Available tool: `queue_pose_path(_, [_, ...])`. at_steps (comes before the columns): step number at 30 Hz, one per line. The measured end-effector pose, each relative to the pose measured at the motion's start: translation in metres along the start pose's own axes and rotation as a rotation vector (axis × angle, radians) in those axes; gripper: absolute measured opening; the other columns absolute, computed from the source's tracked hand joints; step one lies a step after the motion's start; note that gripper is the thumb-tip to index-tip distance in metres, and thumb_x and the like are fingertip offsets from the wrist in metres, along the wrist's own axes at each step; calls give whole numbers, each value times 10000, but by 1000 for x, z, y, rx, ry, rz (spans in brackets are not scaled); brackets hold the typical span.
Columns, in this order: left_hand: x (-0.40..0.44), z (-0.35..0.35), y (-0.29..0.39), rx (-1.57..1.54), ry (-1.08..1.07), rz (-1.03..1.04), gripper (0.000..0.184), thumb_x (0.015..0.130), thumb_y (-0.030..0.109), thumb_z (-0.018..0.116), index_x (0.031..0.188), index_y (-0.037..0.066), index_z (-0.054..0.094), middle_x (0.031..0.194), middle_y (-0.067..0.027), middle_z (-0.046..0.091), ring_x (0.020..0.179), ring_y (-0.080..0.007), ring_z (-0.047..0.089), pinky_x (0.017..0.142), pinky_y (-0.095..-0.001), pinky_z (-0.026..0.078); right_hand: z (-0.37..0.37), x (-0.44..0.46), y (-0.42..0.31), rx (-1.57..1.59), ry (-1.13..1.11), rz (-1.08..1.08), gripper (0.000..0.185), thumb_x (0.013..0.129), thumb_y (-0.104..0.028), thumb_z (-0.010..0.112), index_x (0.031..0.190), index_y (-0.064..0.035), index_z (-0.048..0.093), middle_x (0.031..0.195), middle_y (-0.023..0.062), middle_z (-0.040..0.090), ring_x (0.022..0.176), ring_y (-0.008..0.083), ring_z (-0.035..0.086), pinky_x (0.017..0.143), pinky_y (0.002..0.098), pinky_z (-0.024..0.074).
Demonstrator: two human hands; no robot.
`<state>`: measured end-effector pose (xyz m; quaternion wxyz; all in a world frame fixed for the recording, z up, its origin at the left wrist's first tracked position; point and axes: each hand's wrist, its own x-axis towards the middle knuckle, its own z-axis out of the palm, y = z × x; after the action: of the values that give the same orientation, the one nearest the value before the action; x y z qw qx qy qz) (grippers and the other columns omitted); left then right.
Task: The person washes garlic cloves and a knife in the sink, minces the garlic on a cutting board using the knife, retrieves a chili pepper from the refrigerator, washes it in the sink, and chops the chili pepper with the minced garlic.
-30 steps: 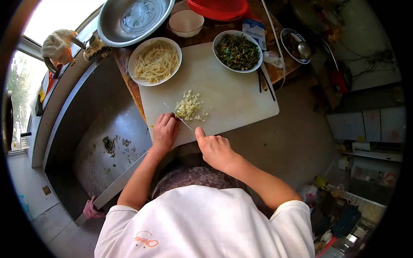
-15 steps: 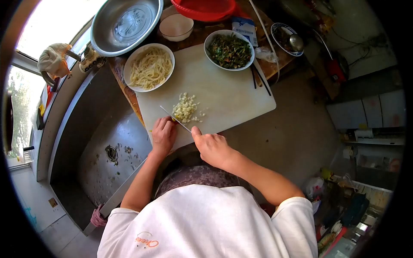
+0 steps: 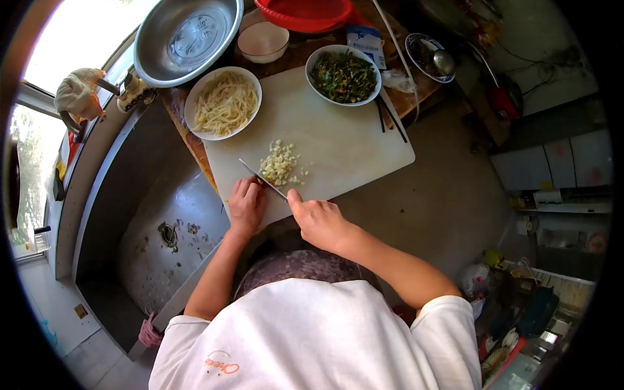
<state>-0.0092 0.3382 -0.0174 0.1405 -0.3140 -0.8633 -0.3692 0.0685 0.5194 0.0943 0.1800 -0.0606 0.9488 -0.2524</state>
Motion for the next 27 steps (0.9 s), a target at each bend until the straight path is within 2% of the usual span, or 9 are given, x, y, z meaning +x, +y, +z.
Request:
queue_pose_path(3, [0, -4, -1, 21, -15, 2, 169, 671, -53, 617, 800, 29, 545, 929, -124, 590, 794, -318, 554, 693, -399, 466, 21, 5, 1, -82, 20, 27, 431, 759, 38, 506, 1175, 56, 396, 714, 257, 634, 749, 434, 652, 705, 511, 531])
queue_pose_path(6, [-4, -5, -3, 4, -41, 12, 174, 671, -52, 616, 807, 32, 547, 924, -122, 586, 795, -318, 555, 694, -398, 467, 13, 9, 6, 35, 71, 9, 425, 753, 40, 511, 1163, 55, 398, 705, 264, 629, 747, 444, 648, 710, 511, 531])
queue_pose_path(12, [-4, -2, -6, 12, -31, 30, 171, 680, -46, 611, 820, 35, 559, 923, -121, 586, 789, -319, 552, 691, -398, 469, -9, -4, -3, 18, -13, -1, 441, 750, 39, 512, 1172, 52, 385, 704, 272, 626, 753, 466, 638, 716, 516, 528])
queue_pose_path(15, [-4, -3, -4, 23, -33, 18, 170, 686, -47, 617, 824, 37, 564, 926, -118, 589, 792, -316, 556, 692, -395, 470, 4, -4, 1, 11, 51, -30, 436, 753, 27, 496, 1178, 84, 418, 694, 266, 619, 686, 454, 628, 657, 515, 525])
queue_pose_path(18, [-3, -8, -2, 21, -48, 7, 164, 696, -49, 623, 821, 40, 565, 932, -114, 593, 802, -311, 564, 692, -391, 472, 23, 1, -2, -56, 26, 26, 446, 752, 28, 495, 1187, 87, 419, 686, 268, 616, 685, 447, 631, 658, 518, 525])
queue_pose_path(21, [-6, -11, -4, -10, -63, 10, 153, 711, -48, 623, 820, 43, 565, 936, -110, 597, 815, -306, 572, 692, -387, 474, 13, 5, 3, 56, 83, 23, 416, 747, 41, 516, 1150, 39, 412, 718, 267, 631, 751, 452, 643, 687, 521, 524])
queue_pose_path(24, [-6, -8, -6, -7, -48, 19, 140, 726, -43, 622, 820, 43, 567, 933, -108, 598, 820, -302, 577, 692, -384, 476, -2, 0, -3, 2, 59, 3, 445, 752, 31, 495, 1186, 87, 415, 683, 267, 616, 694, 446, 631, 656, 514, 525])
queue_pose_path(27, [-6, -7, -7, -7, -50, 28, 136, 727, -44, 621, 820, 31, 557, 932, -115, 589, 817, -307, 566, 697, -394, 474, -6, -4, 1, 24, 23, -46, 454, 753, 27, 501, 1195, 89, 418, 677, 267, 614, 682, 447, 631, 652, 503, 529])
